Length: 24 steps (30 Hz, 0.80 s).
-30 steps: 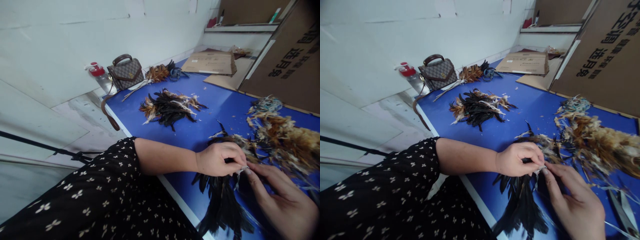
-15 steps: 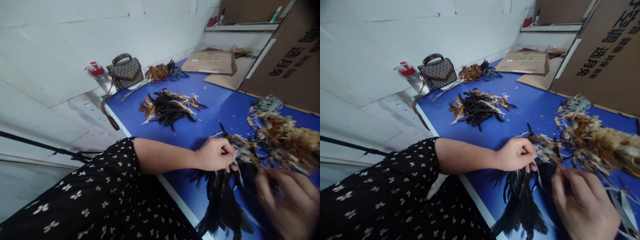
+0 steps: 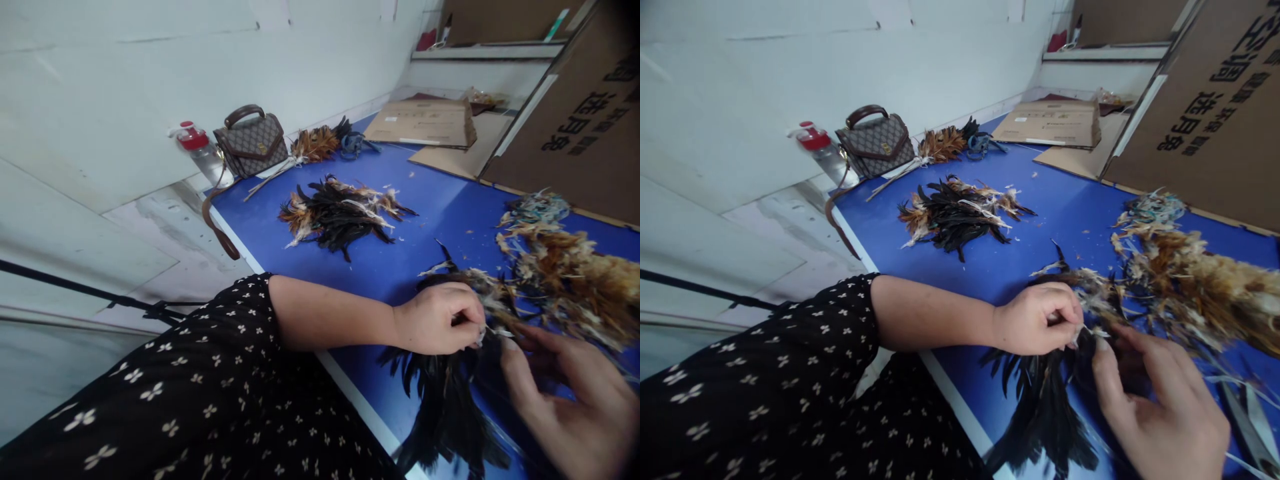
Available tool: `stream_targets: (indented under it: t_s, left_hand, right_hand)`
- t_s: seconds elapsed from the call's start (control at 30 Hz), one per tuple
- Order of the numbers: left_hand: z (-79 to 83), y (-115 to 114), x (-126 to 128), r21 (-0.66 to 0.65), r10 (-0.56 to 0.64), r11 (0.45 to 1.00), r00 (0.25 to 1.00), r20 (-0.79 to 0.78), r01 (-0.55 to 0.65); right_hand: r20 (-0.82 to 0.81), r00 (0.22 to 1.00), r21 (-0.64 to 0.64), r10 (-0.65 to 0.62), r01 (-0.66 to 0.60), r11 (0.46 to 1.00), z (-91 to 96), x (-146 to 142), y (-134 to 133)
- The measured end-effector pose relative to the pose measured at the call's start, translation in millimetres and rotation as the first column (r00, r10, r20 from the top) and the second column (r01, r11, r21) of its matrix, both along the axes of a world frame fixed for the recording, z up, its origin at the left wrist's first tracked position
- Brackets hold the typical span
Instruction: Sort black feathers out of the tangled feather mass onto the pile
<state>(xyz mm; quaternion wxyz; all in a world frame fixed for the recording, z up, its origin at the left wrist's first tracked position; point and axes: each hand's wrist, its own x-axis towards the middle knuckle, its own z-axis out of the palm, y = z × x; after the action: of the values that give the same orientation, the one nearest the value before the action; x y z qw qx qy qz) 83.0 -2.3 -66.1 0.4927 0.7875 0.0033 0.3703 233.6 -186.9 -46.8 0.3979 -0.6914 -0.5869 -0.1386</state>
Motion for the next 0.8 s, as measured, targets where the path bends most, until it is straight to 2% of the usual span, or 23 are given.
stream_targets:
  t_s: [0.07, 0.13, 0.3, 0.43, 0.6, 0.73, 0.8]
  left_hand:
    - [-0.2, 2, 1, 0.085, -0.008, 0.996, 1.000, 0.020, 0.006]
    - [0.1, 2, 0, 0.107, -0.008, 0.994, 1.000, 0.023, 0.005]
    - [3.6, -1, -2, 0.069, 0.016, 0.998, 0.997, -0.078, -0.011]
    - [4.1, -1, -3, 0.070, 0.032, 0.997, 0.998, -0.055, -0.029]
    - [2.0, 0, -2, 0.101, 0.023, 0.995, 0.999, -0.034, -0.020]
    - [3.2, 0, -2, 0.123, 0.019, 0.992, 0.999, -0.041, -0.014]
    - [3.8, 0, -2, 0.137, 0.013, 0.991, 0.999, -0.048, -0.006]
  right_hand:
    - [0.005, 0.998, 0.034, 0.063, -0.063, 0.997, 1.6, 1, 3]
    - [0.024, 0.996, 0.047, 0.091, -0.092, 0.995, 2.6, 2, 5]
    - [0.037, 0.998, 0.014, 0.049, -0.049, 0.999, -1.2, 5, 3]
    - [-0.024, 1.000, -0.005, 0.002, -0.002, 1.000, -2.6, 6, 2]
    - [0.064, 0.995, 0.000, 0.082, -0.082, 0.997, 0.6, 3, 5]
    - [0.109, 0.990, 0.028, 0.091, -0.095, 0.995, -13.2, 16, 3]
    - [0.125, 0.991, 0.040, 0.051, -0.056, 0.998, -24.3, 27, 0]
